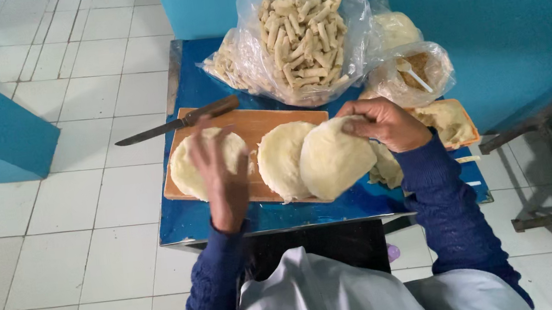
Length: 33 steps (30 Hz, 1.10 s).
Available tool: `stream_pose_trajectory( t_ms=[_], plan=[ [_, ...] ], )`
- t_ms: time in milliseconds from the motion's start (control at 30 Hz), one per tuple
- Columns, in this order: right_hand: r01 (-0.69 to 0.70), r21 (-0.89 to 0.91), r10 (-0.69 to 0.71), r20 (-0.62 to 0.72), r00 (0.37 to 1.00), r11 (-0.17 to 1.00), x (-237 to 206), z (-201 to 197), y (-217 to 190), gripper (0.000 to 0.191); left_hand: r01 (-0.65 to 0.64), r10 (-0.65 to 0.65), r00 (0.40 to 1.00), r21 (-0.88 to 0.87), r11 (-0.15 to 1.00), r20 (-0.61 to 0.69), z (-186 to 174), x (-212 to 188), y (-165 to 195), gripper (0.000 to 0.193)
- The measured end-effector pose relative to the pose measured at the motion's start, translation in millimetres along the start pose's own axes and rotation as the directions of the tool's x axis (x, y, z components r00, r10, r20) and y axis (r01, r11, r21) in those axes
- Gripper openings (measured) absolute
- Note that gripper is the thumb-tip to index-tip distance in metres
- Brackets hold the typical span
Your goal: The person trims excess dough scraps from round dough discs by hand, tearing off ragged edges and dropping the trimmings onto the table. They stack the finished discs on the cutting board and set trimmed discs aside on the work surface.
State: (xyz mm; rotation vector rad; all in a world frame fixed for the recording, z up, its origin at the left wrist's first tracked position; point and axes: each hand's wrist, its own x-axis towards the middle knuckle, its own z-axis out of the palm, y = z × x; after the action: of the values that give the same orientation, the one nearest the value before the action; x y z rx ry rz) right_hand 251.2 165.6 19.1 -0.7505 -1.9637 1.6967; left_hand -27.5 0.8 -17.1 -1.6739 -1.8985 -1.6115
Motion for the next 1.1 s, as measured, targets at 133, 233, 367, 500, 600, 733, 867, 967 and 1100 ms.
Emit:
stream_pose_trajectory(
  t_ms=[133,233,367,500,600,733,867,967,1100],
  plan=[
    [0.1,-0.225,-0.064,0.161,0.985,0.969,-2.0,-5.3,-9.5,0.016,0.296,0.049,0.881,-0.63,0.718,0.47,27.2,-4.4,43.7,0.024],
    [0.14,-0.376,-0.094,0.138,0.986,0.916,-11.5,-0.9,-20.6,0.012,0.56,-0.034,0.755,-0.617,0.553,0.655,54.9,-11.6,55.4,0.019],
    [0.4,-0.748,-0.6,0.002,0.8,0.53,-39.0,30.4,-25.7,0.018,0.584,-0.045,0.776,-0.691,0.425,0.629,81.7,-42.9,67.7,0.017],
    [-0.021,-0.611,-0.345,-0.475,0.81,0.791,-71.6,77.6,-11.7,0.02,0.517,-0.117,0.834,-0.692,0.504,0.539,96.3,-66.5,82.8,0.02],
    [-0.012,-0.548,-0.31,-0.491,0.815,0.837,-84.0,93.6,-1.5,0.029,0.382,-0.054,0.88,-0.635,0.671,0.472,91.7,-71.7,87.9,0.023],
    [0.008,-0.595,-0.381,-0.503,0.776,0.804,-90.4,95.7,6.7,0.015,0.454,0.007,0.848,-0.733,0.507,0.53,82.2,-75.3,87.6,0.022],
    [0.029,-0.565,-0.343,-0.459,0.819,0.825,-94.3,93.6,10.1,0.009,0.583,-0.011,0.795,-0.76,0.286,0.606,85.1,-83.0,76.0,0.013],
    [0.04,-0.458,-0.267,-0.445,0.855,0.888,-95.5,99.4,11.8,0.008,0.637,-0.032,0.766,-0.75,0.177,0.643,91.6,-90.4,66.5,0.014],
    [0.082,-0.491,-0.323,-0.431,0.843,0.867,-99.0,104.7,10.4,0.012,0.695,-0.073,0.719,-0.712,0.1,0.691,93.9,-98.0,62.3,0.012]
  ],
)
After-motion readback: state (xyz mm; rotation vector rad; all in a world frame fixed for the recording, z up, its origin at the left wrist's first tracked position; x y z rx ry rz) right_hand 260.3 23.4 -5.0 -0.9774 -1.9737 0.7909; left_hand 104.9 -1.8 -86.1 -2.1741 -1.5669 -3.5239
